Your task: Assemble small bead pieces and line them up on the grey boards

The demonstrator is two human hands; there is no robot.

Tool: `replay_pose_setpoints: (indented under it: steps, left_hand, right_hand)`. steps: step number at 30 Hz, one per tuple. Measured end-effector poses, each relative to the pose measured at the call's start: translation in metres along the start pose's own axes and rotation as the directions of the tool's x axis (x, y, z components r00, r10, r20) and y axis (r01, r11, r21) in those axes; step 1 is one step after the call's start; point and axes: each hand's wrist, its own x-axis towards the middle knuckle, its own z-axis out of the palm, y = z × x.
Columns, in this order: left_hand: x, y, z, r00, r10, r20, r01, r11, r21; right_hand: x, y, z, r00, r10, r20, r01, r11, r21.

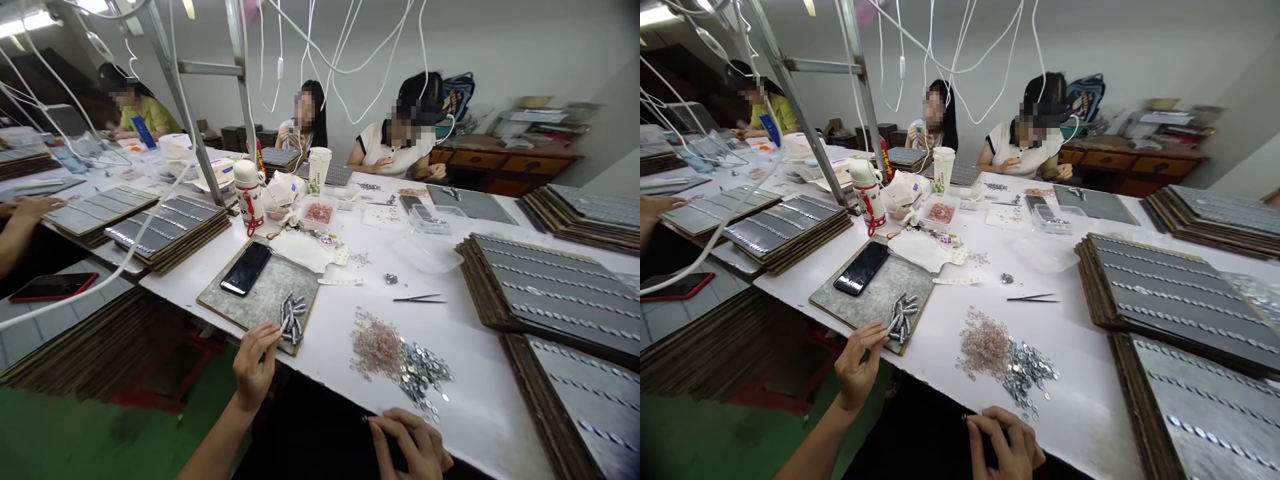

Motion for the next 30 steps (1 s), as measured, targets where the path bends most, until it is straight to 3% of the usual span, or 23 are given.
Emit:
replay_pose_setpoints:
  steps: [9,21,30]
  left_hand:
    - [0.01,0.003,-0.005,0.983,-0.14,0.12,0.147,0.988,-0.054]
    - [-0.006,0.006,-0.002,0.99,-0.137,0.022,0.135,0.988,0.069]
    - [0.001,0.006,-0.008,0.989,-0.146,0.024,0.146,0.989,0.0]
  right_hand:
    - [0.001,0.0,-0.001,1.0,-0.013,0.011,0.013,1.0,0.001]
    - [0.0,0.0,0.0,0.999,-0.025,-0.022,0.025,1.0,0.002]
    - [0.001,0.002,0.001,0.999,-0.038,-0.016,0.038,0.998,0.043]
